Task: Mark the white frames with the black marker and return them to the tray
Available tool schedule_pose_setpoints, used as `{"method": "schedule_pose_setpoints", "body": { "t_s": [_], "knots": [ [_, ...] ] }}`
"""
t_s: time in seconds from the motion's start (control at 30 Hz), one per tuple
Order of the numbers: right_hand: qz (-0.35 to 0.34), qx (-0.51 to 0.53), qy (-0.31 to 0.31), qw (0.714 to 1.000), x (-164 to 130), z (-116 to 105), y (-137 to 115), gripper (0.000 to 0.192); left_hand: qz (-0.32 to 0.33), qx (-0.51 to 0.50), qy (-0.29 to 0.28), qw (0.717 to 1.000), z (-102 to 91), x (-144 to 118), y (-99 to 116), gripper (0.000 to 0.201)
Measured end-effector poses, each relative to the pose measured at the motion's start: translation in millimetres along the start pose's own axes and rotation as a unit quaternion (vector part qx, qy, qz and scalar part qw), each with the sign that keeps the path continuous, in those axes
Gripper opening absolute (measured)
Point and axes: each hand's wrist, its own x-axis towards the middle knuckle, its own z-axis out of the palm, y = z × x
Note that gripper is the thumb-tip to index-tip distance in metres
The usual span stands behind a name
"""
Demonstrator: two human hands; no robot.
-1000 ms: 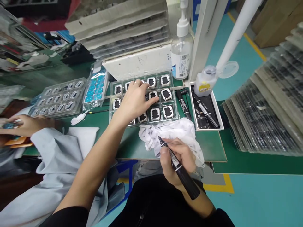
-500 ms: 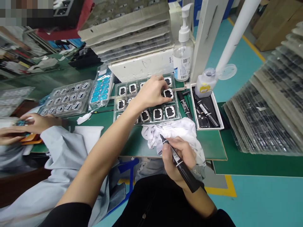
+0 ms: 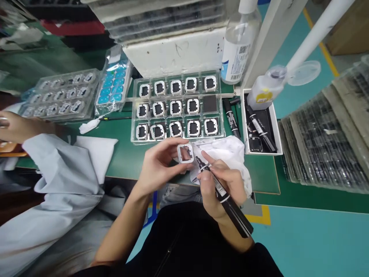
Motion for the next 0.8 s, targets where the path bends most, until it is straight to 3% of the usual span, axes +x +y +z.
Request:
{"method": "schedule_pose_setpoints", "body": {
  "t_s": [0.13,0.3,0.8],
  "knots": [
    [0.011,0.005,-0.009,1.0,1,4,1,0.021,0.02,0.091,0.01,0.996,13.0,-19,-6,0.05],
    [0.006,-0.059,-0.028,0.998,1,5,1,0.021,0.043,0.141,0.032,0.989,15.7,-24,-9,0.045],
    [0.006,-0.093,-0.025,0.995,3,6,-4,0.021,0.073,0.16,0.038,0.984,16.1,-26,-9,0.043]
  ]
}}
